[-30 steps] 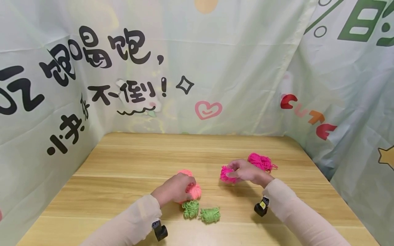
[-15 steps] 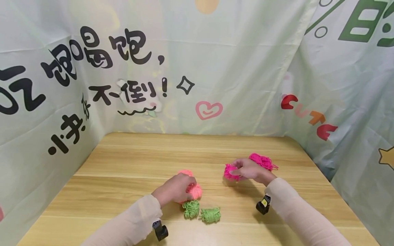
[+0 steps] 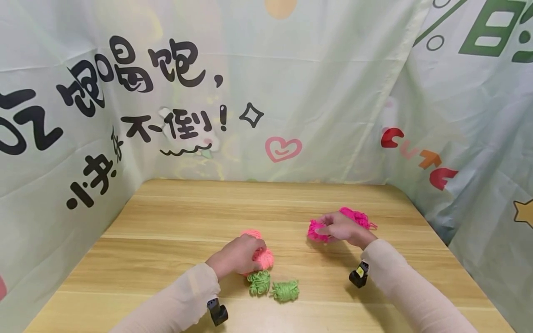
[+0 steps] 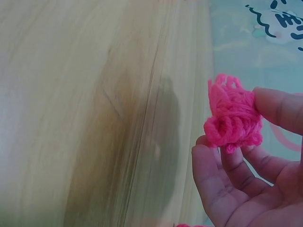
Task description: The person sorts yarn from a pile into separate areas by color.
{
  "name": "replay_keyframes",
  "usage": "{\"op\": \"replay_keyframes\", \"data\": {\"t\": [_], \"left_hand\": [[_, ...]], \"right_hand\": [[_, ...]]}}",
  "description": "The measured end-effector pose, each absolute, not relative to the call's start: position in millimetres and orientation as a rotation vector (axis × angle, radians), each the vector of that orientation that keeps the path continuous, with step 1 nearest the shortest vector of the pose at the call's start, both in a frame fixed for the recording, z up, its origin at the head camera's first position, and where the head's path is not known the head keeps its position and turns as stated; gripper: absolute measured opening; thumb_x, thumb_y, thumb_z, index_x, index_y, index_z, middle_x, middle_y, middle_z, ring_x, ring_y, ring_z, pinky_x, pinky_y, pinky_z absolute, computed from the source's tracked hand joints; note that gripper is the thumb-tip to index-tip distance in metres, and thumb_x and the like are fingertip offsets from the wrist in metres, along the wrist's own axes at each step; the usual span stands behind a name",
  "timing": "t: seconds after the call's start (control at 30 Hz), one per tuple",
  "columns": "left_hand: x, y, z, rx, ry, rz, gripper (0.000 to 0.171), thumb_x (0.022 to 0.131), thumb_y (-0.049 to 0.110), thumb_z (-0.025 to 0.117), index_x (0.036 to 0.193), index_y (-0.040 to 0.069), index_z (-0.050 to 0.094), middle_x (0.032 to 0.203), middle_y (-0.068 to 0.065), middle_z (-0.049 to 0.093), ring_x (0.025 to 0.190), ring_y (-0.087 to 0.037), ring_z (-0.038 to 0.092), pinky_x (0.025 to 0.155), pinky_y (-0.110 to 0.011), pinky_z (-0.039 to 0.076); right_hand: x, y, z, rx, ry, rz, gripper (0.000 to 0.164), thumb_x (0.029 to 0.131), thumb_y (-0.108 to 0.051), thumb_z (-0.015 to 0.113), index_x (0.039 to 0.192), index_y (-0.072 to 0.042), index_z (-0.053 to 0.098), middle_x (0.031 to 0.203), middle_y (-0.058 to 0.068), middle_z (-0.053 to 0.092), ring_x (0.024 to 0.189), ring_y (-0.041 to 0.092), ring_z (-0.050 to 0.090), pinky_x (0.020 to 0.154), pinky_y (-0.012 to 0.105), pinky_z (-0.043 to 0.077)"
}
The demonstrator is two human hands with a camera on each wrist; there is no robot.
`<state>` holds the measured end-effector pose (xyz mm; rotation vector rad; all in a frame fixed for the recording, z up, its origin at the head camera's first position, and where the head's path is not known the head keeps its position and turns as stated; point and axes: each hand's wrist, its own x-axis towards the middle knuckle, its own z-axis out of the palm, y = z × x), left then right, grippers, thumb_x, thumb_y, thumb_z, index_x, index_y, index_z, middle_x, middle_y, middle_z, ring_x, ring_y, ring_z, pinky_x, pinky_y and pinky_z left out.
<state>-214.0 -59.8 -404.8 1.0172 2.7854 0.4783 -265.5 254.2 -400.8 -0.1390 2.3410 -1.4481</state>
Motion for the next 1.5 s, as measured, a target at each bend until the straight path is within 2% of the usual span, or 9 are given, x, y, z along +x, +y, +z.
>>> {"op": "replay_keyframes", "data": {"t": [0.17, 0.5, 0.87, 1.17, 1.5], "left_hand": [[-213.3, -60.8, -404.6, 1.036, 2.789, 0.473, 0.032, 0.079, 0.018, 0.081, 0.106, 0.006, 0.068, 0.088, 0.003, 0.06, 0.075, -0.012, 0.047, 0.066, -0.025, 0.043], [-214.8, -60.2, -406.4, 1.017, 2.784, 0.479, 0.032, 0.079, 0.018, 0.081, 0.106, 0.007, 0.067, 0.081, 0.006, 0.054, 0.073, -0.012, 0.046, 0.064, -0.025, 0.042], [-213.5, -60.0, -406.4, 1.028, 2.794, 0.453, 0.033, 0.08, 0.02, 0.081, 0.107, 0.007, 0.067, 0.094, 0.001, 0.063, 0.078, -0.011, 0.049, 0.069, -0.026, 0.045], [-213.0, -59.9, -404.6, 1.0, 2.788, 0.465, 0.033, 0.08, 0.018, 0.081, 0.108, 0.006, 0.067, 0.087, 0.003, 0.059, 0.075, -0.012, 0.046, 0.066, -0.025, 0.042], [-213.4, -59.7, -406.0, 0.987, 2.791, 0.463, 0.034, 0.08, 0.019, 0.081, 0.109, 0.007, 0.067, 0.088, 0.004, 0.059, 0.074, -0.012, 0.046, 0.066, -0.025, 0.043]], "right_hand": [[-266.4, 256.3, -400.9, -0.128, 2.344, -1.451, 0.032, 0.091, -0.005, 0.064, 0.118, 0.011, 0.054, 0.098, 0.014, 0.055, 0.08, 0.021, 0.058, 0.076, 0.044, 0.056], [-269.0, 261.8, -403.5, -0.117, 2.37, -1.423, 0.038, 0.093, -0.008, 0.065, 0.123, 0.011, 0.052, 0.105, 0.017, 0.058, 0.082, 0.024, 0.061, 0.077, 0.043, 0.056], [-273.5, 265.3, -404.6, -0.052, 2.414, -1.42, 0.036, 0.09, -0.007, 0.066, 0.119, 0.011, 0.054, 0.104, 0.016, 0.054, 0.081, 0.021, 0.057, 0.073, 0.04, 0.056], [-275.9, 267.8, -403.3, -0.032, 2.476, -1.383, 0.034, 0.09, -0.008, 0.066, 0.118, 0.01, 0.056, 0.098, 0.014, 0.056, 0.075, 0.021, 0.059, 0.07, 0.038, 0.056], [-278.2, 272.3, -401.6, 0.036, 2.525, -1.343, 0.039, 0.092, -0.012, 0.066, 0.121, 0.01, 0.052, 0.11, 0.021, 0.052, 0.078, 0.021, 0.059, 0.07, 0.037, 0.057]]}}
